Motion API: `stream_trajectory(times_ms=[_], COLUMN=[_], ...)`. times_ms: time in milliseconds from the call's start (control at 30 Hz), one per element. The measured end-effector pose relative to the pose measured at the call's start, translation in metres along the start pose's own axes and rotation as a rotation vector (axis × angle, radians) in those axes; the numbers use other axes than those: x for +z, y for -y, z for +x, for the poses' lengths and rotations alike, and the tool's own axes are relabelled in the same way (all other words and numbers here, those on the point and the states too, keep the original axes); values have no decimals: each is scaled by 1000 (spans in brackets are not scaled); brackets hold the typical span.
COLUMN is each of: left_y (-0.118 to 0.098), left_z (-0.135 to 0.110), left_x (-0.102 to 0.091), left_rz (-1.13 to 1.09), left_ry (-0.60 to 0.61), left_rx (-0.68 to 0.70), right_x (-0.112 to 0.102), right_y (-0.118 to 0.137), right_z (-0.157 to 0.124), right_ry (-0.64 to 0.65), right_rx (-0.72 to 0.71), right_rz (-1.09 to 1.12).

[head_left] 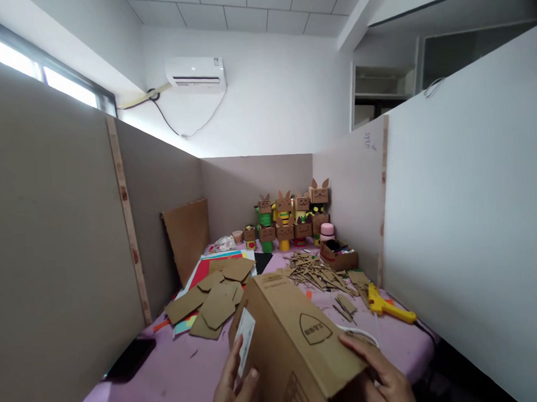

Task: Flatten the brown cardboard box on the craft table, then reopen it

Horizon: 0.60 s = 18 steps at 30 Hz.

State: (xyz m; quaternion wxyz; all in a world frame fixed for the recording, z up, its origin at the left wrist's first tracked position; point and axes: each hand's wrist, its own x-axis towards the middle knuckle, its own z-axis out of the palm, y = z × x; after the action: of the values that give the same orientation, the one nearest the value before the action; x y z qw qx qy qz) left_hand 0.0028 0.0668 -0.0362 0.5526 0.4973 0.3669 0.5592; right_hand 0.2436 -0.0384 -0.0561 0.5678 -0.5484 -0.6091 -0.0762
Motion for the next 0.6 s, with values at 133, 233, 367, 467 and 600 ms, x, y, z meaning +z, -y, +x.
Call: stream_trajectory(times_ms=[133, 233, 367, 467, 600], left_y=[-20, -21, -13, -7, 5], left_z=[-23, -38, -51, -50, -45], left_x=[25, 40, 44, 35, 23], left_rz=[80, 219, 403, 396, 406], left_ry=[152, 171, 258, 336, 520], left_rx=[266, 428, 517, 475, 345], right_x=[-8, -8, -5, -1, 5], right_y=[13, 37, 64, 69, 58], right_z=[9, 14, 25, 29, 21], right_ry=[69, 40, 53, 90, -13], right_rx=[-256, -356, -599, -702, -652], right_rz=[-329, -581, -716, -648, -639])
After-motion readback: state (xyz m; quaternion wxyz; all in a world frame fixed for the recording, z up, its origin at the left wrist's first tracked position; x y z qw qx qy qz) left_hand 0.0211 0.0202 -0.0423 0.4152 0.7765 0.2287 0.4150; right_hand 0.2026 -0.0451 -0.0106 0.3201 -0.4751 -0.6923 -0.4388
